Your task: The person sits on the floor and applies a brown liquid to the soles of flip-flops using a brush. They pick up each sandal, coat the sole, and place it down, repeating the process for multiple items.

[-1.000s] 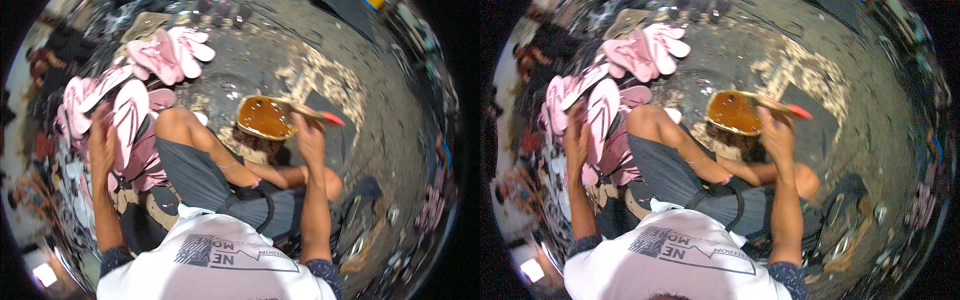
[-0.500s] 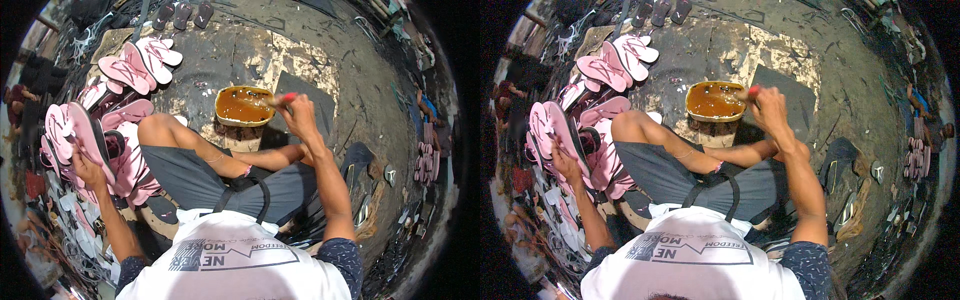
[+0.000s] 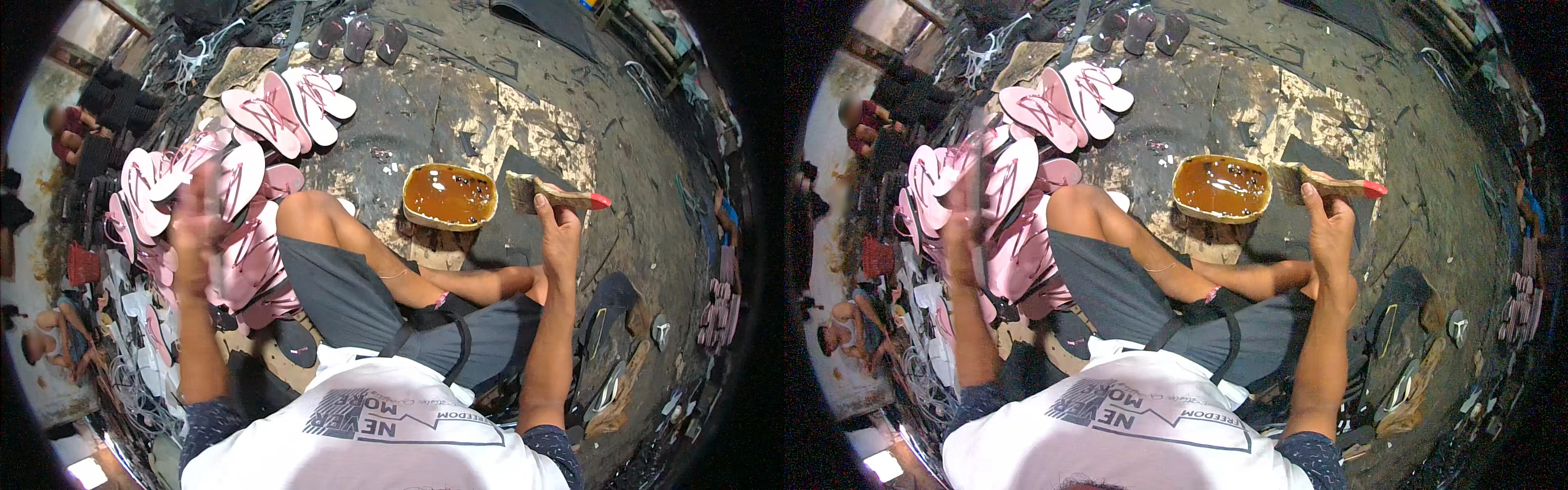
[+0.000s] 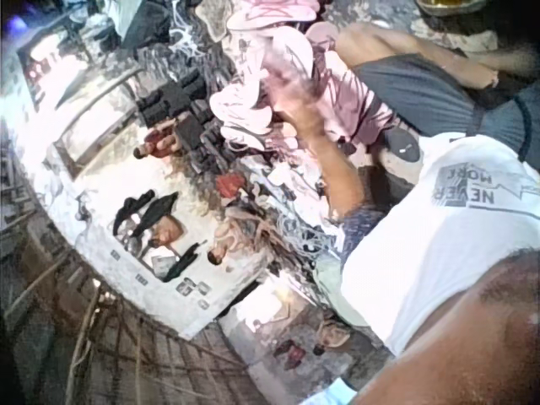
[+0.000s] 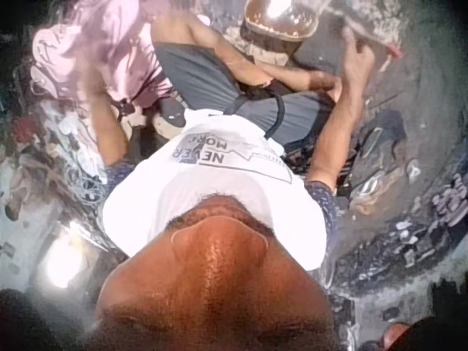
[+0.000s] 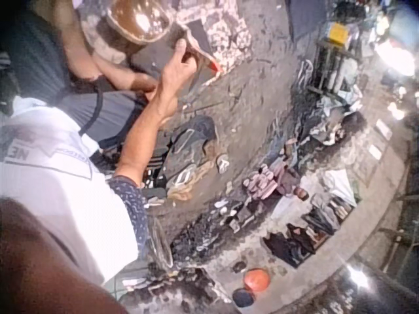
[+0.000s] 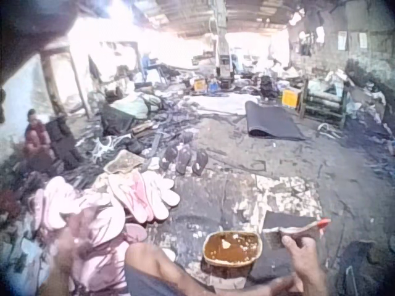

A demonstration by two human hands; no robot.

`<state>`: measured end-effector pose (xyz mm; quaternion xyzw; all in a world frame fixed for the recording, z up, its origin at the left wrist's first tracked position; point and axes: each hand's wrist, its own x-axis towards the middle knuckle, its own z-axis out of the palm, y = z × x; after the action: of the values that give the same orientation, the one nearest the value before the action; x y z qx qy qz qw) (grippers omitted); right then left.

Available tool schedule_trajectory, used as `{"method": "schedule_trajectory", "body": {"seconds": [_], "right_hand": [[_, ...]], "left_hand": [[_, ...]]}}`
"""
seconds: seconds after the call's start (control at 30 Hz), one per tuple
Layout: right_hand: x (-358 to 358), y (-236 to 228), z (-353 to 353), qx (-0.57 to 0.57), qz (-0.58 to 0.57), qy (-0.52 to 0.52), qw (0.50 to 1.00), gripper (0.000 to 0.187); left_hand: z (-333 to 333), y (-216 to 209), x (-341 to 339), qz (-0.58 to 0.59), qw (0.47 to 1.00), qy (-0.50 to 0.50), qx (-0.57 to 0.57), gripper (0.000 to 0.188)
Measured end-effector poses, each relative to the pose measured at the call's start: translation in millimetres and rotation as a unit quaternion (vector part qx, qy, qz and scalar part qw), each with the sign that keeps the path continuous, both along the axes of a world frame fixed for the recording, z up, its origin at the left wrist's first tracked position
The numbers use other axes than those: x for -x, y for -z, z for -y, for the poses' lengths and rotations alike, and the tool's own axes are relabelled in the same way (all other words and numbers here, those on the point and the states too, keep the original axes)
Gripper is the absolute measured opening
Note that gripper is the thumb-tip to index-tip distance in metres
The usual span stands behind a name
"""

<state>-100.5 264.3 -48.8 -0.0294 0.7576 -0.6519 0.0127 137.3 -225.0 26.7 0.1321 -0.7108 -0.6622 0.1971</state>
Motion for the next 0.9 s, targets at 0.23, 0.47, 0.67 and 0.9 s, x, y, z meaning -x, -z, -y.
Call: {"method": "schedule_trajectory", "body": {"seconds": [0.23,0.47,0.67,0.9], "right_hand": [[3,-37,73,0.293,0.036,0.062,0.953,0.027],[-19,-34,155,0.045,-0.260,-0.090,0.960,0.027],[-34,-47,139,0.165,-0.122,-0.127,0.970,0.028],[-14,-47,119,0.145,-0.087,-0.055,0.984,0.032]], "left_hand": [[-126,92,83,-0.037,0.905,0.058,-0.420,0.059],[-202,60,114,-0.061,0.743,0.199,-0.637,0.056],[-206,70,101,-0.042,0.816,0.197,-0.542,0.052],[-191,88,88,-0.043,0.796,0.165,-0.581,0.056]]}}
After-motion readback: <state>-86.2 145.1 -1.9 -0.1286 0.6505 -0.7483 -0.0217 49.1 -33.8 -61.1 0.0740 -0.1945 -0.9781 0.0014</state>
